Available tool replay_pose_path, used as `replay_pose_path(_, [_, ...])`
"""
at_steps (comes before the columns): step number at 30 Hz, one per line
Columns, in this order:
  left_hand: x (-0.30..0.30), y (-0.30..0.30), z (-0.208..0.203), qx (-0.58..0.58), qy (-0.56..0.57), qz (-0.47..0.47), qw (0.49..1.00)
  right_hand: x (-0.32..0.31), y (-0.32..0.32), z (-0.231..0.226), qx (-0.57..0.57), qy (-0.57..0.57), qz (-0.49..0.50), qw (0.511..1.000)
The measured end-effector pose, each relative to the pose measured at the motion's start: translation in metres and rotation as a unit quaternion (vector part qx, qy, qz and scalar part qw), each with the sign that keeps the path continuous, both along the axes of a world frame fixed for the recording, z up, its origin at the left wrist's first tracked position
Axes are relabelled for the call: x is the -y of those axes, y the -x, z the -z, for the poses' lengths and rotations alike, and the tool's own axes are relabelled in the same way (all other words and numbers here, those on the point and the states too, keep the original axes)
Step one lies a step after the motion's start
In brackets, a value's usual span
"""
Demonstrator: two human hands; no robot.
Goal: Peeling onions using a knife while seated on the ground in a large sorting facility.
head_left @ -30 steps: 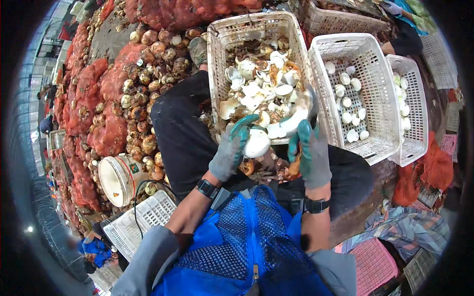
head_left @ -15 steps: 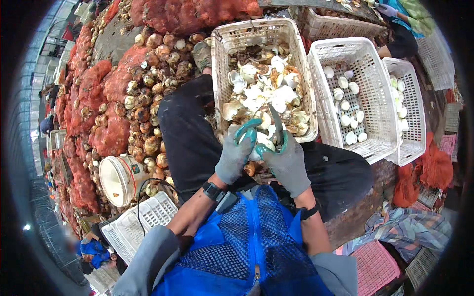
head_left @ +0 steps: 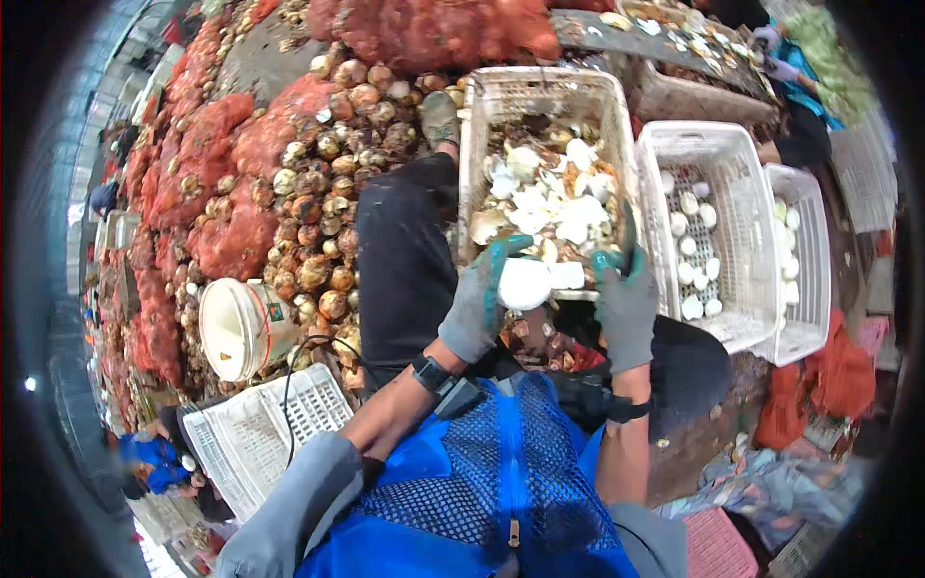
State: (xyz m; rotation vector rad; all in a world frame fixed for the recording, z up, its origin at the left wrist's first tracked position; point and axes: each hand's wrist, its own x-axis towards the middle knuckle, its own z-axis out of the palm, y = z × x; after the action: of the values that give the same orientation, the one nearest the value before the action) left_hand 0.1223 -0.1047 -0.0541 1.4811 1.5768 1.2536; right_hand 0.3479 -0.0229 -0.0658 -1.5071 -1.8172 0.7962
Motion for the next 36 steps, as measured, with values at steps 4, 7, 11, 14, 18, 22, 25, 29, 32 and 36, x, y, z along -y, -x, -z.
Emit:
replay_pose_path(4, [0.005,0.022,-0.027,-0.104,-0.075,-0.014,0.992,-0.004,-0.009,0.011,-0.165,0.313,0.105,0.929])
replay_pose_path(7, [0.006,0.043,-0.033,0.487,0.046,-0.079,0.868,0.006,-0.012,0.056,-0.063,0.161,0.026,0.985])
replay_pose_path(11, [0.029,0.094,-0.064,0.577,-0.036,-0.018,0.816,0.007,0.004,0.044,-0.008,0.132,-0.025,0.991])
replay_pose_path(14, [0.044,0.124,-0.070,0.658,-0.107,0.010,0.746,0.009,0.012,0.030,-0.103,0.290,0.004,0.951])
replay_pose_path(18, [0.084,0.167,-0.060,0.642,-0.134,-0.084,0.750,0.008,0.010,0.041,-0.114,0.281,-0.024,0.953])
replay_pose_path(22, [0.137,0.226,-0.047,0.653,-0.147,-0.161,0.726,0.011,0.023,0.029,-0.105,0.293,-0.016,0.950])
replay_pose_path(25, [0.178,0.275,-0.041,0.574,-0.148,-0.350,0.725,0.006,0.010,0.056,-0.077,0.265,-0.022,0.961])
replay_pose_path(29, [0.253,0.354,-0.046,0.529,-0.169,-0.499,0.665,0.009,0.011,0.064,-0.136,0.286,-0.004,0.949])
replay_pose_path(32, [0.310,0.403,-0.041,0.465,-0.273,-0.548,0.639,0.014,0.017,0.057,-0.112,0.278,-0.008,0.954])
replay_pose_path(36, [0.307,0.405,-0.012,0.464,-0.236,-0.685,0.510,0.011,0.017,0.043,-0.100,0.328,0.018,0.939])
